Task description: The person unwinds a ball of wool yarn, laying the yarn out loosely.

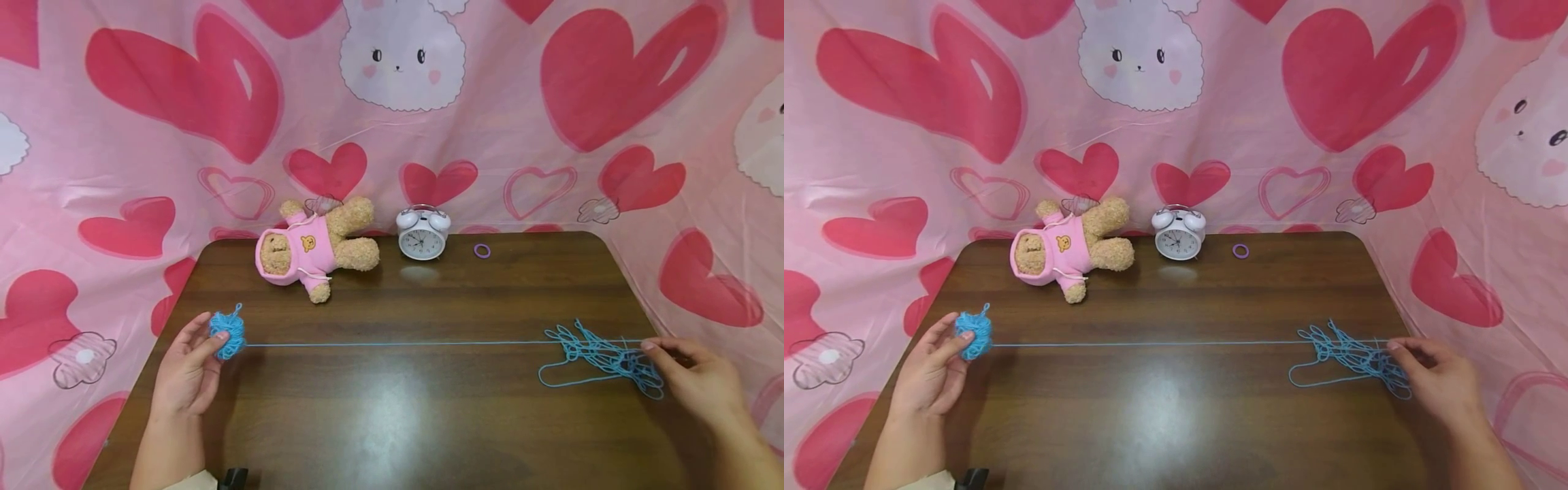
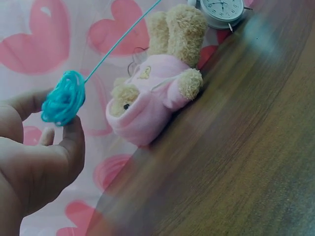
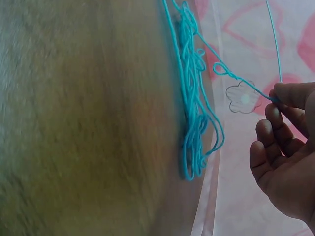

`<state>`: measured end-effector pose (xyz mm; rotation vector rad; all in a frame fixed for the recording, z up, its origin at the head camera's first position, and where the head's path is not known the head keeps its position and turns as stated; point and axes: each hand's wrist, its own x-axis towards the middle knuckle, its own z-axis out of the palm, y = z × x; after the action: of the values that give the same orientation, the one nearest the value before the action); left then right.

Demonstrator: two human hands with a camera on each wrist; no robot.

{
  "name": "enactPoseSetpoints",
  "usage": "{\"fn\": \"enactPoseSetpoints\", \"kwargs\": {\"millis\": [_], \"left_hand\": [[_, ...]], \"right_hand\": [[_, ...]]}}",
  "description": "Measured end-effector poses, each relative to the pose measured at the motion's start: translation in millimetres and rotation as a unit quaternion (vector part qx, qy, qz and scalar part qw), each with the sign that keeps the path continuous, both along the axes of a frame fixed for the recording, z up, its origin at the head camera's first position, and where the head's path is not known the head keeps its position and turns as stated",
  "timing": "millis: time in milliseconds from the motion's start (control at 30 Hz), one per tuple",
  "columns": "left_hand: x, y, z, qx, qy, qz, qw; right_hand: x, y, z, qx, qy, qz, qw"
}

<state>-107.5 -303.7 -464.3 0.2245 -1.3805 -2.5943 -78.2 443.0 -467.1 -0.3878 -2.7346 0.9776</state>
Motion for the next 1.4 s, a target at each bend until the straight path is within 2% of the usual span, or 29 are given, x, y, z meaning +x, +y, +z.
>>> {"fn": "enactPoseSetpoints", "kwargs": {"millis": [167, 367, 600, 700, 867, 1200, 1400], "left_hand": [[0.1, -2.5, -1.7, 0.020, 0.027, -0.021, 0.9992], [0.6, -5.8, -1.4, 0.044, 0.031, -0.012, 0.9985], [2.7, -9.0, 0.0, 0.080, 0.033, 0.001, 0.9962], [4.1, -10.2, 0.1, 0.081, 0.030, 0.003, 0.9963], [4.9, -10.3, 0.1, 0.084, 0.025, 0.003, 0.9961], [2.6, -3.3, -1.5, 0.056, 0.028, -0.016, 0.9979], [1.7, -0.4, -2.1, 0.056, 0.034, -0.016, 0.9977]], "right_hand": [[1.2, 8.4, -4.8, -0.004, -0.005, 0.009, 0.9999], [1.8, 16.4, -8.8, -0.009, -0.015, 0.003, 0.9998], [-0.9, 27.8, -15.8, 0.050, -0.050, 0.010, 0.9975], [-3.0, 31.9, -19.5, 0.083, -0.071, 0.015, 0.9939], [-6.2, 34.2, -26.7, 0.104, -0.096, 0.032, 0.9894], [-6.4, 42.9, -34.9, 0.132, -0.079, 0.059, 0.9864], [-4.0, 45.7, -30.7, 0.124, -0.075, 0.050, 0.9882]]}}
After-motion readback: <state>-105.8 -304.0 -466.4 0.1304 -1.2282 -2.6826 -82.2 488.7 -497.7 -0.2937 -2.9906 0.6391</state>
